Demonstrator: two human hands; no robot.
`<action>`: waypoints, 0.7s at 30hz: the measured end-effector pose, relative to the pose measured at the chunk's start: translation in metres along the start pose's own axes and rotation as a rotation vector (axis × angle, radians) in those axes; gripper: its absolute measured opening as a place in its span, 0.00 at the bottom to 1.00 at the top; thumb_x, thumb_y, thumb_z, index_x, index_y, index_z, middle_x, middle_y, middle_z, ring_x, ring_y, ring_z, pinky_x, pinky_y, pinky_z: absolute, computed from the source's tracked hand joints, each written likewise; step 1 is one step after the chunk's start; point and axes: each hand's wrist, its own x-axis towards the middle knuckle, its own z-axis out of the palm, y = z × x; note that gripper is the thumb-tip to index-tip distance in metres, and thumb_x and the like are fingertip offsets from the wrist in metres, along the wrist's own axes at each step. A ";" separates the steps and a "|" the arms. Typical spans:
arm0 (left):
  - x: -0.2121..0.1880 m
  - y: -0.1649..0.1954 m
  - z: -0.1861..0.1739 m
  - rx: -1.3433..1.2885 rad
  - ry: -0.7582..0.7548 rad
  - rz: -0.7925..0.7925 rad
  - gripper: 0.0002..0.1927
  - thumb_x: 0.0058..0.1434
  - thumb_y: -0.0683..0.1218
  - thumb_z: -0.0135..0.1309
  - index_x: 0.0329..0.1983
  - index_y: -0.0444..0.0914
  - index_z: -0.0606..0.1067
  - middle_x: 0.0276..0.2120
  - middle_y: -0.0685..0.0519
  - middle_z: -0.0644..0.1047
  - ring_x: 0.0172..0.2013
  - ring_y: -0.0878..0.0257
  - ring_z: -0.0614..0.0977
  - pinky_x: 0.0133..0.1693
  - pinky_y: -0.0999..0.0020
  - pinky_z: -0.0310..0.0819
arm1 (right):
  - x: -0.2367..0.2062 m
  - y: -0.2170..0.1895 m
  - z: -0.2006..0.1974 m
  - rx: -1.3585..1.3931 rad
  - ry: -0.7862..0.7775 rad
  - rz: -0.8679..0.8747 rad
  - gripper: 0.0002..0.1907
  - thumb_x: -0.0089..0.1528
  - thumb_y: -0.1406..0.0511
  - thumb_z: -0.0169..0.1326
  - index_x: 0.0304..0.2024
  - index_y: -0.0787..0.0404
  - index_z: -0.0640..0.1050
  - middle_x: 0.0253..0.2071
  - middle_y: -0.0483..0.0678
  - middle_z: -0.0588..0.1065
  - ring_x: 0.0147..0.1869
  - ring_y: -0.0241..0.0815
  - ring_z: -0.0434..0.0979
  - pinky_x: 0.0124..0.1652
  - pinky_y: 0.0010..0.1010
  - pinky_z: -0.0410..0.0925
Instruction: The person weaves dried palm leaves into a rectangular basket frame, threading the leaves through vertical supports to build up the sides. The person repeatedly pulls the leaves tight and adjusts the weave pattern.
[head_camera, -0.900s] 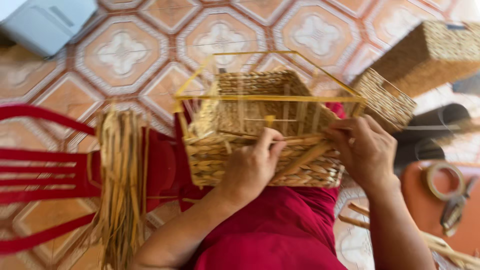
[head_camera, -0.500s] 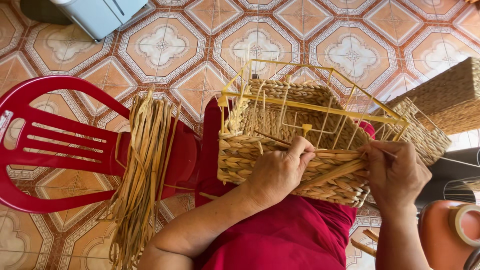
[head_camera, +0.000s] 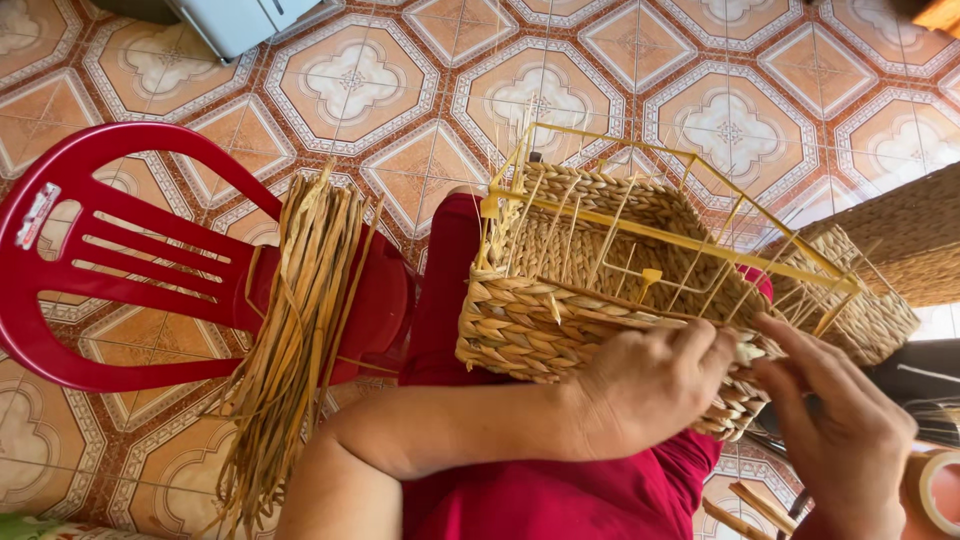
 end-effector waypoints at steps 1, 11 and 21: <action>0.005 -0.004 -0.007 -0.004 -0.091 -0.020 0.14 0.69 0.41 0.53 0.54 0.27 0.73 0.38 0.41 0.76 0.33 0.54 0.82 0.31 0.65 0.81 | 0.004 -0.003 -0.001 0.006 -0.031 -0.001 0.19 0.60 0.70 0.62 0.55 0.64 0.80 0.50 0.53 0.80 0.40 0.36 0.82 0.38 0.25 0.74; 0.060 0.007 -0.112 0.080 0.302 0.036 0.10 0.62 0.42 0.60 0.46 0.35 0.79 0.37 0.51 0.77 0.42 0.55 0.78 0.43 0.59 0.73 | 0.041 0.033 -0.021 -0.020 -0.015 -0.062 0.09 0.62 0.68 0.62 0.44 0.63 0.78 0.39 0.52 0.78 0.39 0.51 0.81 0.38 0.36 0.72; 0.089 0.011 -0.012 -0.239 0.001 -0.182 0.16 0.64 0.41 0.56 0.54 0.31 0.78 0.30 0.45 0.80 0.25 0.54 0.82 0.26 0.61 0.78 | 0.032 0.049 -0.024 0.119 -0.005 -0.066 0.08 0.68 0.71 0.53 0.49 0.65 0.71 0.38 0.53 0.78 0.39 0.49 0.82 0.37 0.34 0.73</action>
